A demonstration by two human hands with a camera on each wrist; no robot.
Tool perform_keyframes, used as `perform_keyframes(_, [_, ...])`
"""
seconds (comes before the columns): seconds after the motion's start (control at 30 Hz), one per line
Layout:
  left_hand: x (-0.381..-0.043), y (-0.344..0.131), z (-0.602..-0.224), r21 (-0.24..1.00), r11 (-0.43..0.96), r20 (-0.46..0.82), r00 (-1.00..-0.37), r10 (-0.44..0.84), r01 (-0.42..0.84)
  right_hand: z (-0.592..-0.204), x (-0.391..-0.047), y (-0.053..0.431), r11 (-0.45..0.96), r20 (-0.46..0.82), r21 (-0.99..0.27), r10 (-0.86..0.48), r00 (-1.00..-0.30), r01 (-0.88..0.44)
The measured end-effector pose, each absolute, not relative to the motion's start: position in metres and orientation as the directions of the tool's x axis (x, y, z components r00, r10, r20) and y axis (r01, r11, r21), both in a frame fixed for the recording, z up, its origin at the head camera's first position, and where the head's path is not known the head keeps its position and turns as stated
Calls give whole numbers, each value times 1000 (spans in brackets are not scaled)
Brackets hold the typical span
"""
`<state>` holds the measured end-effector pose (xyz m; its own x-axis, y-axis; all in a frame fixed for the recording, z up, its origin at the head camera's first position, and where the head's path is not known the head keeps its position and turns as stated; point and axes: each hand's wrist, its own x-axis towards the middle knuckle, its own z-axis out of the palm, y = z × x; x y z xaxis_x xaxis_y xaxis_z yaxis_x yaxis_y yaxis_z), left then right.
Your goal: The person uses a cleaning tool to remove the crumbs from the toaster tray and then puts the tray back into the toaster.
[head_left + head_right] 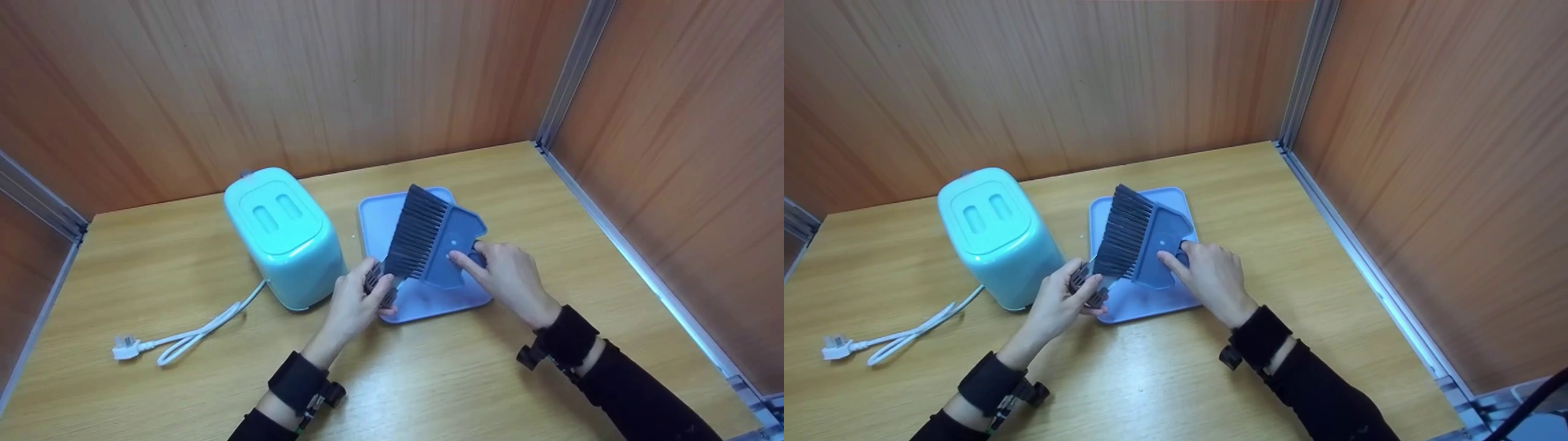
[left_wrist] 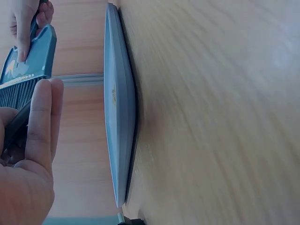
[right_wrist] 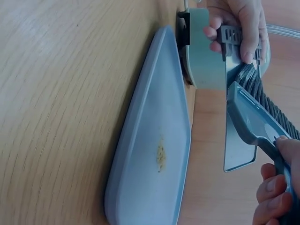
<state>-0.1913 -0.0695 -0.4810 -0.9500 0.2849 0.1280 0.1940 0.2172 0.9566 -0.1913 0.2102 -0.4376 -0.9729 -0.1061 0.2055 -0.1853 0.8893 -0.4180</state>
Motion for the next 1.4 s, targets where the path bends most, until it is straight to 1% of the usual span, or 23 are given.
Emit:
perform_keyframes(0.2, [-190,-69,-480,961,204,122,-949,292,186,-440,-196,218,930,259,-330,-73,-963,-159])
perform_keyframes(0.43, [-192,-70,-481,963,204,117,-953,281,179,-442,-200,237,959,391,-228,-68,-918,-168])
perform_keyframes(0.53, [-192,-71,-482,962,211,116,-957,264,175,-440,-200,243,959,432,-227,-56,-900,-169])
perform_keyframes(0.63, [-193,-71,-483,962,218,109,-963,248,165,-436,-200,244,948,454,-266,-35,-890,-173])
perform_keyframes(0.7, [-194,-71,-483,962,220,106,-965,241,160,-435,-199,242,937,473,-290,-36,-880,-194])
perform_keyframes(0.8, [-194,-72,-482,965,214,98,-966,240,152,-436,-197,237,918,494,-304,-76,-866,-254])
perform_keyframes(0.9, [-193,-71,-481,966,207,99,-963,249,153,-437,-195,230,908,493,-292,-126,-861,-300])
perform_keyframes(0.97, [-193,-70,-480,967,206,98,-963,252,153,-437,-196,228,912,488,-274,-140,-862,-304])
perform_keyframes(1.1, [-192,-70,-479,966,208,95,-963,253,150,-436,-200,230,935,493,-219,-141,-858,-279])
perform_keyframes(1.27, [-191,-71,-482,963,215,104,-962,252,161,-436,-205,244,963,530,-129,-136,-837,-238])
perform_keyframes(1.4, [-192,-72,-484,952,237,135,-960,246,195,-435,-206,249,968,581,-118,-114,-806,-222])
